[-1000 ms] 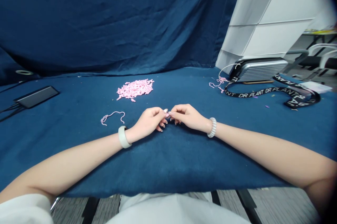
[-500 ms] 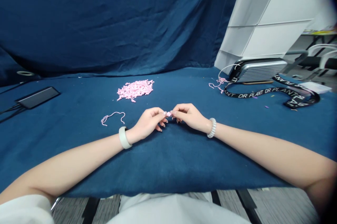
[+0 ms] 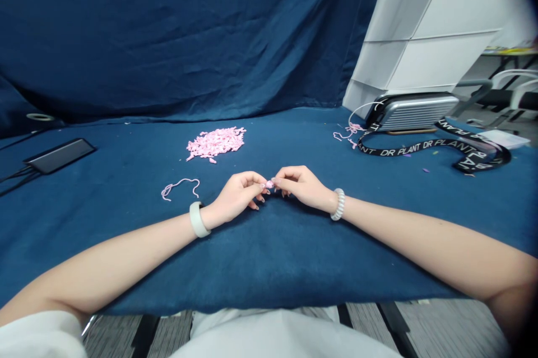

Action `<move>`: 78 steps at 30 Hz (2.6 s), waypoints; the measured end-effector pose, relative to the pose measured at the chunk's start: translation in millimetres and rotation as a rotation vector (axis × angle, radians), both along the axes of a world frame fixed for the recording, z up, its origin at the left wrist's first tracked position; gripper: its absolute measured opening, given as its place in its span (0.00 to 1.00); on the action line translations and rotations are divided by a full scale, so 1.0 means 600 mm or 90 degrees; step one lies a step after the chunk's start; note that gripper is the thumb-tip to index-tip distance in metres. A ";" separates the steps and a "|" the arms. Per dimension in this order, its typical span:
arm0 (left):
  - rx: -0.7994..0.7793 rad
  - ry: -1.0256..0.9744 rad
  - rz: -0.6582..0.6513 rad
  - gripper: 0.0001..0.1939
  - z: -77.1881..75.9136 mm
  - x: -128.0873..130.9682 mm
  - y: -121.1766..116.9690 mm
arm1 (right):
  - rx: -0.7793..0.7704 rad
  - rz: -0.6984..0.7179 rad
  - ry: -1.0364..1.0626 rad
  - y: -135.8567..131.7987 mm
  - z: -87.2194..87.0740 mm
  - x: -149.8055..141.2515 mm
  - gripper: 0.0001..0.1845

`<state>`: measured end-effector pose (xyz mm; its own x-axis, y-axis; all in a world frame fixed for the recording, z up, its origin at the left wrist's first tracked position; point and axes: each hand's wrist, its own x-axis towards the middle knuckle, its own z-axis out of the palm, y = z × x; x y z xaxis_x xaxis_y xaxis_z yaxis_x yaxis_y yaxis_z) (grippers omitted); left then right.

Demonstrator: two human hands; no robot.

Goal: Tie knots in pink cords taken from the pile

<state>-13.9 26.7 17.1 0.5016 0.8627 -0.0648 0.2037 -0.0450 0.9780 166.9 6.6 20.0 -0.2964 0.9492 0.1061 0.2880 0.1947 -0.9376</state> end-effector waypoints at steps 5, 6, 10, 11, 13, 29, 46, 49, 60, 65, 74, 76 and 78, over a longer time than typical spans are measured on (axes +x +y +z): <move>0.012 0.013 0.004 0.13 0.002 0.003 -0.001 | -0.011 0.020 -0.014 0.002 -0.001 -0.001 0.17; 0.013 0.012 0.003 0.12 0.002 0.003 -0.002 | -0.010 0.023 -0.021 0.002 -0.002 -0.001 0.17; 0.004 0.004 0.011 0.11 0.002 0.003 -0.001 | -0.003 0.022 -0.030 0.003 -0.005 0.000 0.15; 0.000 0.002 0.015 0.10 0.001 0.003 -0.001 | -0.006 0.020 -0.026 0.003 -0.005 0.000 0.14; -0.011 -0.005 0.020 0.09 0.000 0.003 0.000 | -0.012 0.012 -0.016 0.003 -0.004 0.000 0.14; -0.022 -0.004 0.002 0.17 0.004 0.002 -0.002 | -0.023 0.008 0.005 0.004 -0.003 0.001 0.16; -0.026 0.021 0.001 0.18 -0.001 0.004 0.000 | -0.013 0.003 0.009 0.004 0.002 0.000 0.21; -0.012 0.026 0.001 0.18 -0.001 0.003 0.000 | -0.010 -0.001 0.010 0.005 0.002 0.000 0.21; -0.016 0.005 0.007 0.17 -0.004 0.002 0.002 | -0.017 -0.011 0.035 0.006 -0.002 0.001 0.17; 0.000 0.008 0.005 0.15 -0.002 0.001 0.000 | -0.047 -0.030 0.077 0.013 -0.004 0.001 0.21; 0.012 0.011 0.014 0.17 -0.001 0.002 -0.002 | -0.058 -0.005 0.086 0.018 -0.009 0.004 0.22; 0.018 0.010 0.019 0.17 -0.002 0.002 -0.001 | -0.055 0.003 0.070 0.016 -0.007 0.004 0.22; 0.024 0.009 0.023 0.17 -0.003 0.003 -0.001 | -0.055 0.016 0.055 0.014 -0.004 0.004 0.21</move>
<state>-12.4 26.4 15.0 0.4692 0.8822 -0.0389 0.2193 -0.0738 0.9729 169.6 15.2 17.5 -0.3137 0.9482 0.0506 0.2013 0.1184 -0.9724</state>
